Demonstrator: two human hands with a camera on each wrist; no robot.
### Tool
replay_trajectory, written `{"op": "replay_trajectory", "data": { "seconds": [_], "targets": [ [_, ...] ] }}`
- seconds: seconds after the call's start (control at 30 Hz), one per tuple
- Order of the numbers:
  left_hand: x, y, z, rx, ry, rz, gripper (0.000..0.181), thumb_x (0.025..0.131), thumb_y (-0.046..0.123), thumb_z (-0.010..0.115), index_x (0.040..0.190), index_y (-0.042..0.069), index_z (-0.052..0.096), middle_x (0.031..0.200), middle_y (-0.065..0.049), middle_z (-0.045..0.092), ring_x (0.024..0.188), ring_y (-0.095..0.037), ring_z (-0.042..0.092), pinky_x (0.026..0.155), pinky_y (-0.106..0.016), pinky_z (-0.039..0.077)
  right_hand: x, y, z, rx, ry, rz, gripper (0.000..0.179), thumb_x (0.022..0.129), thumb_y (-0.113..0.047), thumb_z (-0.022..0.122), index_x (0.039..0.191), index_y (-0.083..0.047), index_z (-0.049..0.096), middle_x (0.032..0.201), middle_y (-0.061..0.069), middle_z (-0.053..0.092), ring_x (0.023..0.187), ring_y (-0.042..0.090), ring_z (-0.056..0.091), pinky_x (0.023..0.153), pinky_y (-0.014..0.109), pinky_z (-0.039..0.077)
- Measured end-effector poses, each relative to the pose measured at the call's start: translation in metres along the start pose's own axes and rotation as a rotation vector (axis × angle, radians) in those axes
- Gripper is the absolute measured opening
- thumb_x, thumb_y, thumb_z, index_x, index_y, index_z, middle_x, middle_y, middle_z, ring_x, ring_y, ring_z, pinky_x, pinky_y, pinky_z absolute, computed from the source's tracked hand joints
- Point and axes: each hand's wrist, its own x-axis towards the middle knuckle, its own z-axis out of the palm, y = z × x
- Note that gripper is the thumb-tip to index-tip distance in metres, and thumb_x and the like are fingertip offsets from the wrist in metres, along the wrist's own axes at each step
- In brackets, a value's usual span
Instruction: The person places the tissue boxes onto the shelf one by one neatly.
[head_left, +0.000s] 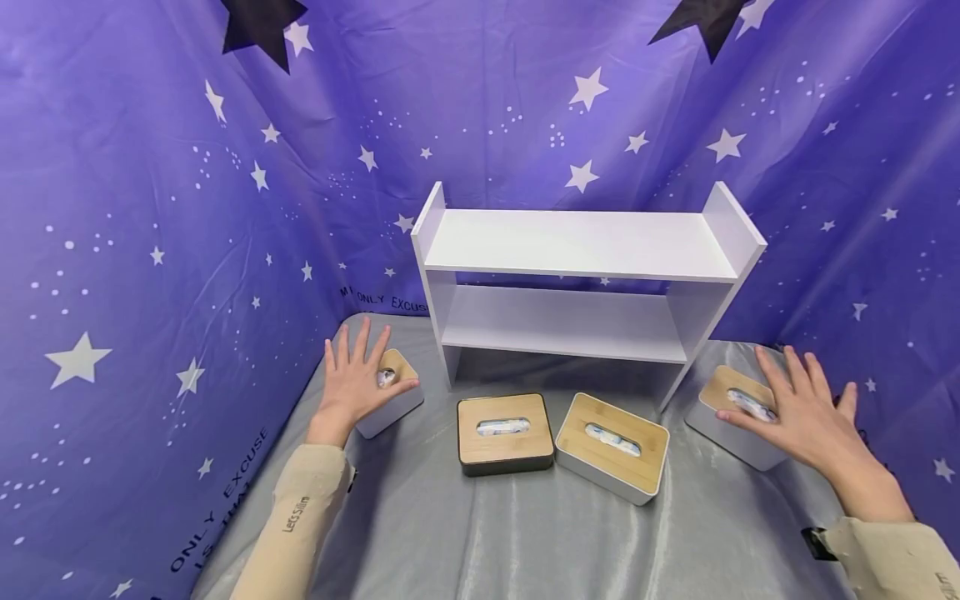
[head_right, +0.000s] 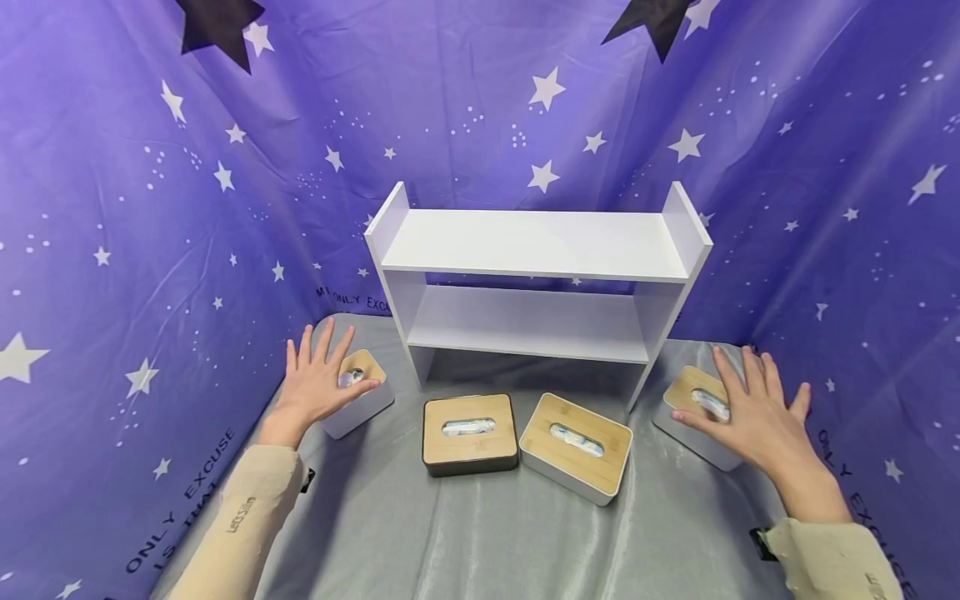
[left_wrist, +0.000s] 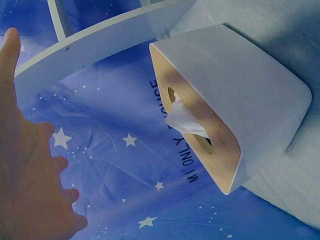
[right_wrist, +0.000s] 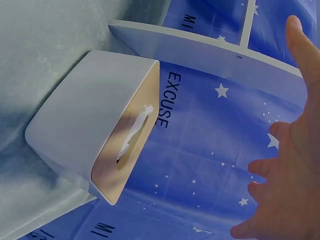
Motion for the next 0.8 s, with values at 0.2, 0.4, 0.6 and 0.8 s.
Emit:
{"op": "replay_trajectory", "data": {
  "seconds": [0.2, 0.4, 0.6, 0.8],
  "targets": [
    [0.0001, -0.0006, 0.0001, 0.003, 0.004, 0.015, 0.110, 0.078, 0.080, 0.057, 0.162, 0.026, 0.012, 0.170, -0.012, 0.001, 0.154, -0.044, -0.007, 0.124, -0.067, -0.001, 0.0002, -0.0016, 0.0006, -0.004, 0.007, -0.011, 0.118, 0.080, -0.070, 0.066, 0.161, -0.022, -0.004, 0.164, 0.028, -0.005, 0.150, 0.051, -0.013, 0.099, 0.090, -0.004],
    [0.0005, -0.0022, 0.0011, 0.001, -0.006, 0.030, 0.109, 0.079, 0.080, 0.056, 0.162, 0.024, 0.014, 0.170, -0.011, 0.000, 0.155, -0.043, -0.005, 0.125, -0.065, 0.000, 0.0010, -0.0024, 0.0017, 0.003, 0.012, -0.026, 0.118, 0.079, -0.069, 0.067, 0.162, -0.020, -0.002, 0.165, 0.028, 0.000, 0.150, 0.052, -0.009, 0.102, 0.088, 0.000],
    [0.0014, -0.0034, 0.0031, 0.002, -0.017, 0.055, 0.107, 0.080, 0.080, 0.055, 0.162, 0.022, 0.015, 0.170, -0.010, 0.001, 0.155, -0.041, -0.003, 0.126, -0.063, -0.003, 0.0023, -0.0004, 0.0039, 0.001, 0.038, -0.062, 0.118, 0.078, -0.067, 0.069, 0.162, -0.019, 0.002, 0.164, 0.029, 0.006, 0.149, 0.055, 0.000, 0.101, 0.085, 0.012],
    [0.0017, -0.0039, 0.0039, 0.000, -0.027, 0.072, 0.107, 0.081, 0.080, 0.054, 0.162, 0.021, 0.016, 0.169, -0.011, 0.004, 0.156, -0.040, 0.000, 0.127, -0.061, -0.002, 0.0034, 0.0009, 0.0047, 0.018, 0.059, -0.108, 0.117, 0.078, -0.064, 0.072, 0.162, -0.016, 0.007, 0.160, 0.032, 0.018, 0.147, 0.057, 0.010, 0.102, 0.082, 0.019]
  ]
}}
